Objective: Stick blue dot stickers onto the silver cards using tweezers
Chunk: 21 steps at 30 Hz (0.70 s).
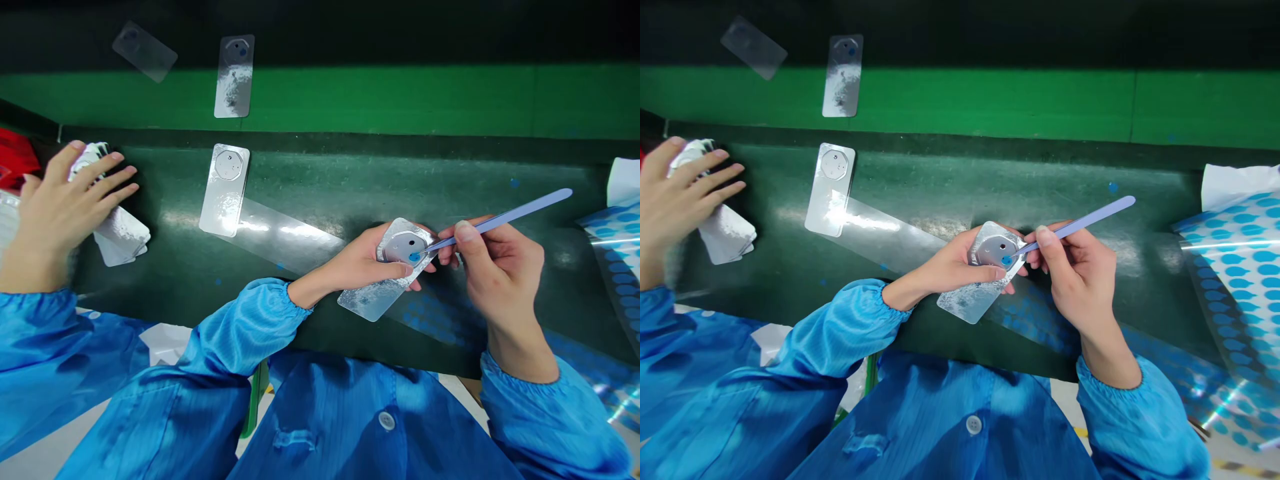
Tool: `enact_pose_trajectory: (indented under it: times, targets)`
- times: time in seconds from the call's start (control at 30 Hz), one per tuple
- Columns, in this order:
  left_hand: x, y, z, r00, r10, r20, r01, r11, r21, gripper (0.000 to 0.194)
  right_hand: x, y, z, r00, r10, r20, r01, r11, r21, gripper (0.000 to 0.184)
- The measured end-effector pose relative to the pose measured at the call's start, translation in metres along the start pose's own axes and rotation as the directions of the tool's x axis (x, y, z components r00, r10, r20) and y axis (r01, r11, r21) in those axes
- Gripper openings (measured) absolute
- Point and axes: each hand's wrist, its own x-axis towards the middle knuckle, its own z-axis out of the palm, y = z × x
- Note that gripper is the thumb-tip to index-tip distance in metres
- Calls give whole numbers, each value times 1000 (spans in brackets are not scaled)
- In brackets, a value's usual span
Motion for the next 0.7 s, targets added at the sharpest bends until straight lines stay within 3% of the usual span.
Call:
enact_pose_trajectory:
  times: [0.13,0.33,0.4,0.47,0.53,0.63,0.7]
  targets:
    - [0,-4,-3,996,43,75,-44,999,6,64,-1,1,-1,1000,-7,6,7,1000,-3,42]
    - [-1,-9,1,995,76,60,-76,997,-1,54,-3,2,1,999,-43,-4,43,999,-33,36]
    - [-2,-9,4,996,82,46,-82,997,-13,53,0,2,5,981,-142,-133,147,989,28,33]
    - [-3,-8,8,996,89,14,-88,995,-40,56,4,2,8,915,-264,-306,303,949,86,31]
    - [-3,-9,10,995,98,-14,-99,992,-80,64,7,3,11,880,-301,-367,362,926,108,28]
    - [-3,-14,11,989,133,-58,-139,982,-125,78,1,9,13,976,-128,-178,150,982,116,19]
    - [-3,-17,10,977,178,-117,-190,976,-102,82,-5,13,17,1000,23,13,-25,990,142,25]
